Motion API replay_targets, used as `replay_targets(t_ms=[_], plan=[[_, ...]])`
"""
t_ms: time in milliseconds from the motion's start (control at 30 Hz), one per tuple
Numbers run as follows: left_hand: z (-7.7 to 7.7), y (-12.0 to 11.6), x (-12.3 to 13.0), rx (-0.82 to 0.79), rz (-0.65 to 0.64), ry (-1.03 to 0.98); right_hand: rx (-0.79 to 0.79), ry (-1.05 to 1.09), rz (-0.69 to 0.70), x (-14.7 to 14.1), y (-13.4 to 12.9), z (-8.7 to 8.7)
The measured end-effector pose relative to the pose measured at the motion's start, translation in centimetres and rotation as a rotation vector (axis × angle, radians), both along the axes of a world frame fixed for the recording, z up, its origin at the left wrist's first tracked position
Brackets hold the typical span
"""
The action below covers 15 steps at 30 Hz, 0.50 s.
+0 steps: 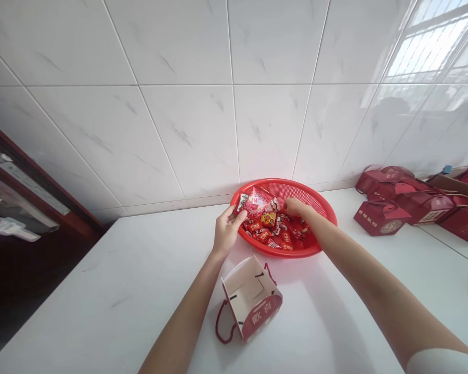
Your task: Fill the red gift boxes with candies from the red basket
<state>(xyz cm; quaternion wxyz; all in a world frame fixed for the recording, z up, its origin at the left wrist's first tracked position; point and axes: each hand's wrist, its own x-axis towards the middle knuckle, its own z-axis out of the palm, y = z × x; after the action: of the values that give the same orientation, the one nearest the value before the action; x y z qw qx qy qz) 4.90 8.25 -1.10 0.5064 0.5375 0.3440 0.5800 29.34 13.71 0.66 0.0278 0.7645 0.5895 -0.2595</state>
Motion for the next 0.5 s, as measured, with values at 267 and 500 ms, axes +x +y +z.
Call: replay_targets(t_ms=[267, 500], plan=[[0.0, 0.0, -0.1, 0.006, -0.011, 0.008, 0.088, 0.042, 0.033, 0.2, -0.1, 1.1], [0.0, 0.1, -0.1, 0.005, -0.007, 0.009, 0.086, 0.056, -0.031, 0.4, -0.1, 1.6]])
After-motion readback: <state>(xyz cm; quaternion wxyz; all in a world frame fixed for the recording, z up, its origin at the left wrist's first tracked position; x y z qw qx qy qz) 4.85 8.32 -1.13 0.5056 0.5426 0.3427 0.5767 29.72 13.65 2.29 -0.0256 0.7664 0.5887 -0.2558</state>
